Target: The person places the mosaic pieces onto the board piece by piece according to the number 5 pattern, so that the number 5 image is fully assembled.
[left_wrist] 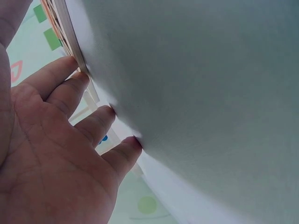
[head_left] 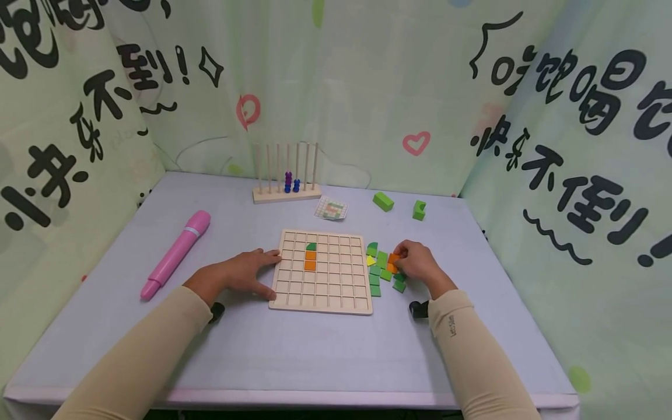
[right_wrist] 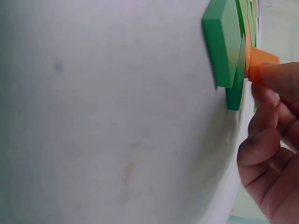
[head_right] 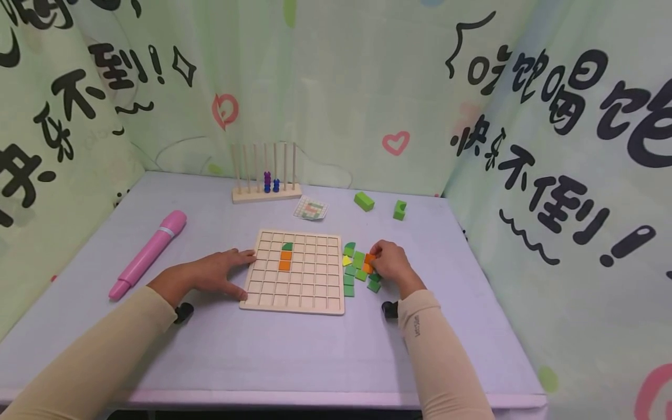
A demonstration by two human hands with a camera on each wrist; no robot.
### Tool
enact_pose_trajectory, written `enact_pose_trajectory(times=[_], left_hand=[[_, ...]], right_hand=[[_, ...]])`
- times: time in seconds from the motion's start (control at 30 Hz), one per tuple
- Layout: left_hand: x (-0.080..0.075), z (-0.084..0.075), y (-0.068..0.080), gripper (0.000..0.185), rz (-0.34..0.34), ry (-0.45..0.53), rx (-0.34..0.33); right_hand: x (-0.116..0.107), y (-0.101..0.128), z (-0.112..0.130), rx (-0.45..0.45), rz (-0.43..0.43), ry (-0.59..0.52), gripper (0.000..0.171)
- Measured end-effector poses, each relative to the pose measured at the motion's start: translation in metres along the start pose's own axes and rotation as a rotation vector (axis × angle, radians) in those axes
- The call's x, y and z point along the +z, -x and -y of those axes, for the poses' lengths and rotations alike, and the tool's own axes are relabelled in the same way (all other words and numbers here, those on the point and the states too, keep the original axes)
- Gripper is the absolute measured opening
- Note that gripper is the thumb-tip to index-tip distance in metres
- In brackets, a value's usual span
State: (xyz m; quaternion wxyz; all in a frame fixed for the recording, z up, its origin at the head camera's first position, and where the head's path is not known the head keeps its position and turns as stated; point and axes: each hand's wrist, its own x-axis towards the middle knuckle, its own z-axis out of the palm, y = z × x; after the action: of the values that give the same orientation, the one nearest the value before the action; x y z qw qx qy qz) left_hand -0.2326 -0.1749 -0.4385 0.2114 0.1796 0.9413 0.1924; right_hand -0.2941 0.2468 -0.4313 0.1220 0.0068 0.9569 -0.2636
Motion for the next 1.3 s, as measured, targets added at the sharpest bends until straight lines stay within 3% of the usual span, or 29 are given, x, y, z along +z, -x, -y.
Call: enact_pose_trajectory(times=[0.27, 0.57, 0.9, 1.3], left_hand=[[0.001, 0.001, 0.001, 0.101, 0.003, 0.011, -0.005], [0.001, 0.001, 0.001, 0.100, -0.006, 0.006, -0.001], [0.003, 0.000, 0.001, 0.100, -0.007, 0.007, -0.011], [0.000, -0.001, 0.001, 0.100, -0.015, 0.027, -0.023]], right_hand=[[0.004, -0.004, 0.002, 0.015, 0.000, -0.124, 0.022], [0.014, -0.004, 0.026, -0.029, 0.031, -0.197, 0.020], [0.037, 0.000, 0.061, -0.162, 0.097, -0.252, 0.015], [0.065, -0.001, 0.108, -0.291, 0.177, -0.137, 0.006]])
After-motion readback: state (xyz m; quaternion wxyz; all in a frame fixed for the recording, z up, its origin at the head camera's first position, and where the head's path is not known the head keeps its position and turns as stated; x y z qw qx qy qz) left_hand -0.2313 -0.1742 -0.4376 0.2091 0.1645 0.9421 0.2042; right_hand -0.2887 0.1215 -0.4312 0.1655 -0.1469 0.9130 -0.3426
